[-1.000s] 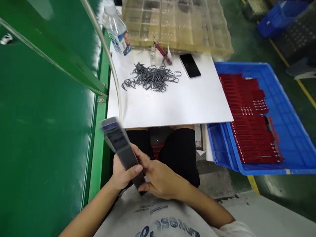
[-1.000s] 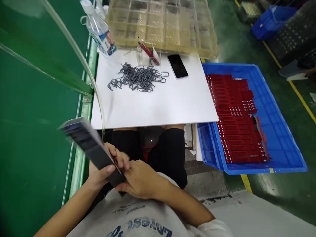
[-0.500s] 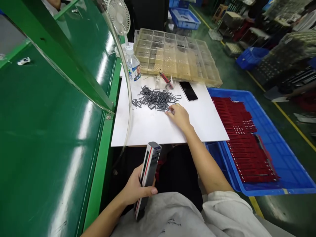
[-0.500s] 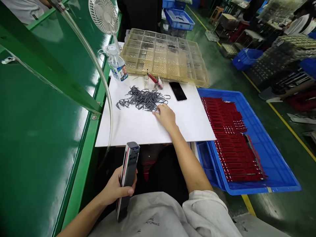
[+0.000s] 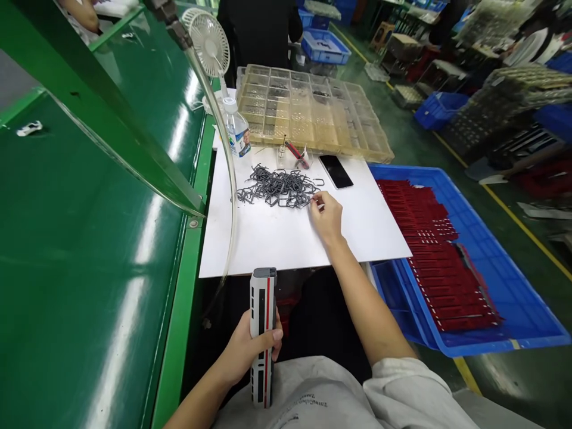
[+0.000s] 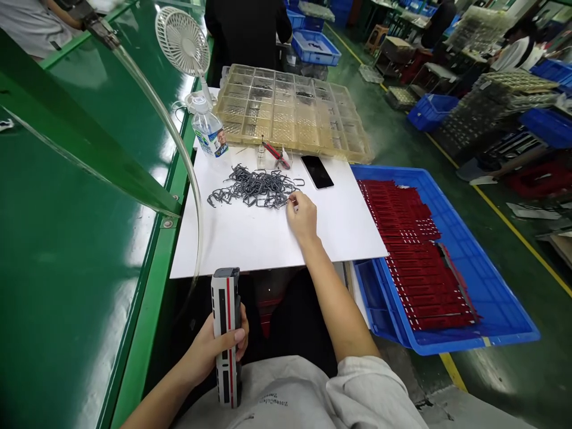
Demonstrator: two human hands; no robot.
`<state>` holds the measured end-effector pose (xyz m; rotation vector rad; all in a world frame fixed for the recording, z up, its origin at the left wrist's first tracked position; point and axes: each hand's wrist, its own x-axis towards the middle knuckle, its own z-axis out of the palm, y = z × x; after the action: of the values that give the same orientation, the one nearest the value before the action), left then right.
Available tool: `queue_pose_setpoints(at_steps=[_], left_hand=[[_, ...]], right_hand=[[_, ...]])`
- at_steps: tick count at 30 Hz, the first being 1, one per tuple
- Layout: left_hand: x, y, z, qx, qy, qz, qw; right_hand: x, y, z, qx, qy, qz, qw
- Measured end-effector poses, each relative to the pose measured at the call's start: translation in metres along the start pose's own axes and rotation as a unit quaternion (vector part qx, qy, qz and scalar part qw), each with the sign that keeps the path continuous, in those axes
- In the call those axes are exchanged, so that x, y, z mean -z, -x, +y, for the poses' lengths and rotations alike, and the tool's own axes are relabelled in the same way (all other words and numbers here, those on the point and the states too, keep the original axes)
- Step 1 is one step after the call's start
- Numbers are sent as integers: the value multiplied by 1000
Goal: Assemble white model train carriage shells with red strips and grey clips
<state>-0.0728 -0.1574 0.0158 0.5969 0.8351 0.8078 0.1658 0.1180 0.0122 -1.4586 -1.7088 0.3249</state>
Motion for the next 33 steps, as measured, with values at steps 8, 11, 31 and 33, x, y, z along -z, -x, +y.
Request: queue_pose_setpoints(at_steps=[8, 11, 31, 33], left_hand=[[-3, -2, 5, 7, -43, 11, 999], [-5, -2, 6, 8, -49, 26, 998], [-11, -2, 7, 24, -101, 3, 995], [-12, -2, 8, 23, -113, -4, 993]], right_hand=[[21, -3, -6, 185, 88, 84, 975], [32, 1, -7, 244, 4, -67, 967], [84, 95, -95, 146, -217, -219, 940], [100, 99, -119, 173, -240, -285, 912]])
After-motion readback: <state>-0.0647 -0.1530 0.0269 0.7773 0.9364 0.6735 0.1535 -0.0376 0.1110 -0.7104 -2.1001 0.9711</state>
